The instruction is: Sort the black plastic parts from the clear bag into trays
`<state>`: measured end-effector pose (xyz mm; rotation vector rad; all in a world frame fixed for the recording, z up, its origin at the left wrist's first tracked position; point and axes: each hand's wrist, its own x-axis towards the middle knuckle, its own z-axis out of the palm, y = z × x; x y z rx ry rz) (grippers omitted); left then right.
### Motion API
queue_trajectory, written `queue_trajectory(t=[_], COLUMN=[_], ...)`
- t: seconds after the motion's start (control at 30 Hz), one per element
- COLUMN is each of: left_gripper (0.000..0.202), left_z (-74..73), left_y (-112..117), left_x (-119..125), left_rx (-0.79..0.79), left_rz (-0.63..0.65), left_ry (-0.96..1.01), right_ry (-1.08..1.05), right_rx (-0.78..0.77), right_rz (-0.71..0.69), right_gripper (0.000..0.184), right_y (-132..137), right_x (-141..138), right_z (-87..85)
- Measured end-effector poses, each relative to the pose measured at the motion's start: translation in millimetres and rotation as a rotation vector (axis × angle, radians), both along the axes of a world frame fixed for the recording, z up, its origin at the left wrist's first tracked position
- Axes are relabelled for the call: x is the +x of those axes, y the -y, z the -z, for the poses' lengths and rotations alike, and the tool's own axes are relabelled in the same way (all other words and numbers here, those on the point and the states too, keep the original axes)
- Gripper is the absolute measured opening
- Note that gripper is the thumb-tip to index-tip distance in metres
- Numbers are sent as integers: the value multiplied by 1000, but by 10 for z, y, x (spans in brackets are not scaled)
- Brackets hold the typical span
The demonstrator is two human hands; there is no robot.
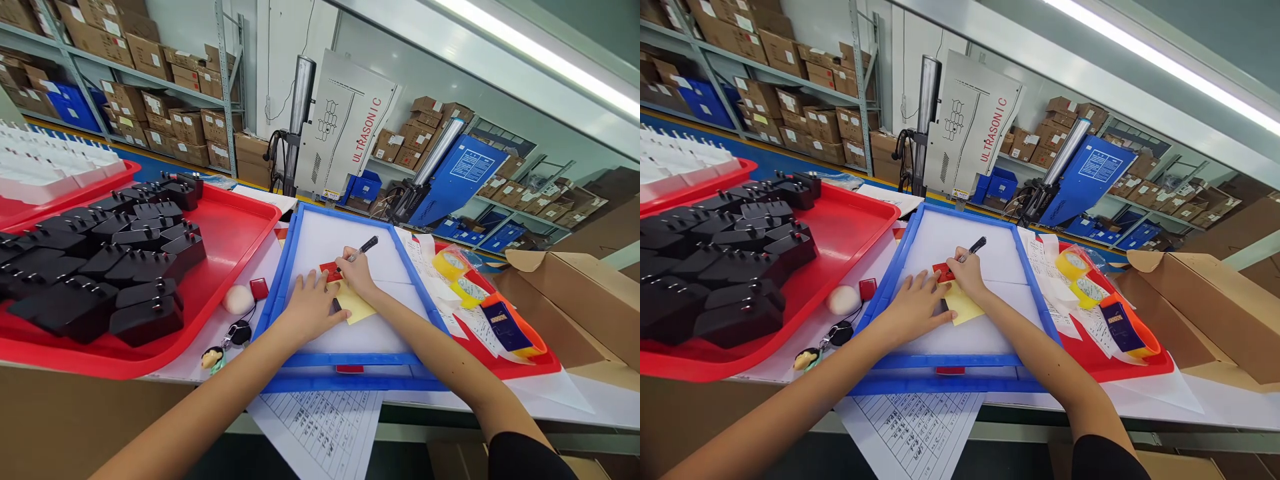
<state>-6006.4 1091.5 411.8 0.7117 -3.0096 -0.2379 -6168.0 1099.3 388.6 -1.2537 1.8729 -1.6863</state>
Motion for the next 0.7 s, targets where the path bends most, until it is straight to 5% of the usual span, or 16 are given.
queue_trajectory(t=[0.7], left_gripper=[65], left_z=[12], left_y=[-18], left_x=[-12], left_rx=[-17], left_rz=[0], left_ry=[-17], right_ry=[-43], right_rx=[1], right_rz=[35], right_gripper=[23], right_y=[-8], right_x=[-4], right_z=[-13])
